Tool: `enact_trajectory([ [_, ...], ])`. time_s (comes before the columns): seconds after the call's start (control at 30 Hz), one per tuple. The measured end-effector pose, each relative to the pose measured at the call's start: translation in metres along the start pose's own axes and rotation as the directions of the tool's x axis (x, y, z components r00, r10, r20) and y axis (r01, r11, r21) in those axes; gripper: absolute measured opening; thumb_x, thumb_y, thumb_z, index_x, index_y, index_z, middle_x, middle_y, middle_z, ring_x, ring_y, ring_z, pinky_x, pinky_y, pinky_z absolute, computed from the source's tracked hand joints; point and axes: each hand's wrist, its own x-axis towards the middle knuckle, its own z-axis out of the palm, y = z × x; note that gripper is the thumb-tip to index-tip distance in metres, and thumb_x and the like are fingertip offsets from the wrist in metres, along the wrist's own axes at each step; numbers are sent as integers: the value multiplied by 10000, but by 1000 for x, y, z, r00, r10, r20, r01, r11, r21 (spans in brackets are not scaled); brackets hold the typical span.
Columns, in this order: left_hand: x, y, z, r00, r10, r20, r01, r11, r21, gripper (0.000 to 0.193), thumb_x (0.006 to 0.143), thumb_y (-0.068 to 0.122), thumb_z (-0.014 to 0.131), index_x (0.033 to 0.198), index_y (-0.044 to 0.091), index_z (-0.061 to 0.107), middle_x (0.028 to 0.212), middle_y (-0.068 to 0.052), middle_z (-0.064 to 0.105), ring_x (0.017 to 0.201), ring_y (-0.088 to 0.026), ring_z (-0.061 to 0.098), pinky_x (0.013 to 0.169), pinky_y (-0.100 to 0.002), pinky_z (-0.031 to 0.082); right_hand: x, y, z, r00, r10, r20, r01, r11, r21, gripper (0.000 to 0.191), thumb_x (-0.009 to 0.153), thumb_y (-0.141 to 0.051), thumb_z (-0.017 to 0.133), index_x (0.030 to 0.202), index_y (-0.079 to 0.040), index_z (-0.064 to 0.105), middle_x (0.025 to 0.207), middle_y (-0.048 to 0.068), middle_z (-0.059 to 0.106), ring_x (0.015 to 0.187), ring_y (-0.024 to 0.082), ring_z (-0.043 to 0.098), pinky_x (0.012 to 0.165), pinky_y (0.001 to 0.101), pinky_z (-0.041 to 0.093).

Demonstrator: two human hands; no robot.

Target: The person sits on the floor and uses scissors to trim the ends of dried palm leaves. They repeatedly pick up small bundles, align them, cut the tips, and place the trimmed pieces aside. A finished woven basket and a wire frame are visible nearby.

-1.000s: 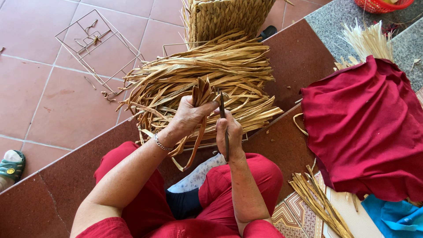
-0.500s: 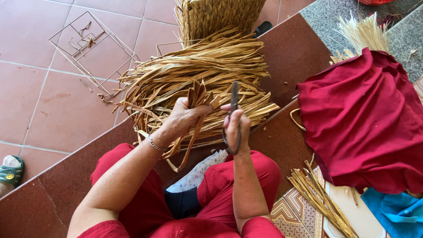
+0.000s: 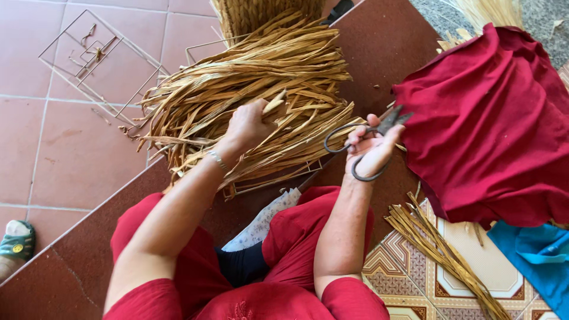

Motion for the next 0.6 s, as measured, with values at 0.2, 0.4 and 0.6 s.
enact_trajectory([
  [0.2, 33, 12, 51, 991, 45, -124, -11, 964, 264, 186, 890, 257, 740, 970, 95, 693, 1097, -224, 626, 876, -405, 673, 741, -515, 551, -3, 6, 11, 996, -5, -86, -15, 971, -237, 373, 1001, -410, 659, 1078, -46, 678, 684, 25, 594, 515, 113, 527, 436, 238, 340],
  [0.4, 15, 17, 38, 995, 45, -85, -30, 985, 172, 191, 900, 274, 722, 922, 86, 701, 1023, -198, 681, 767, -323, 705, 678, -467, 561, -9, 22, 25, 996, -6, -84, -40, 844, -535, 285, 927, -261, 747, 1046, -7, 695, 689, 57, 663, 492, 93, 566, 431, 228, 406],
  [0.6, -59, 21, 11, 988, 8, 156, 7, 995, -95, 203, 934, 297, 727, 951, 95, 727, 776, -113, 747, 654, -201, 694, 657, -394, 560, -17, 51, 40, 991, 136, -17, -126, 852, -509, 277, 864, -191, 769, 1067, -14, 705, 776, 93, 764, 534, 107, 642, 439, 225, 416],
])
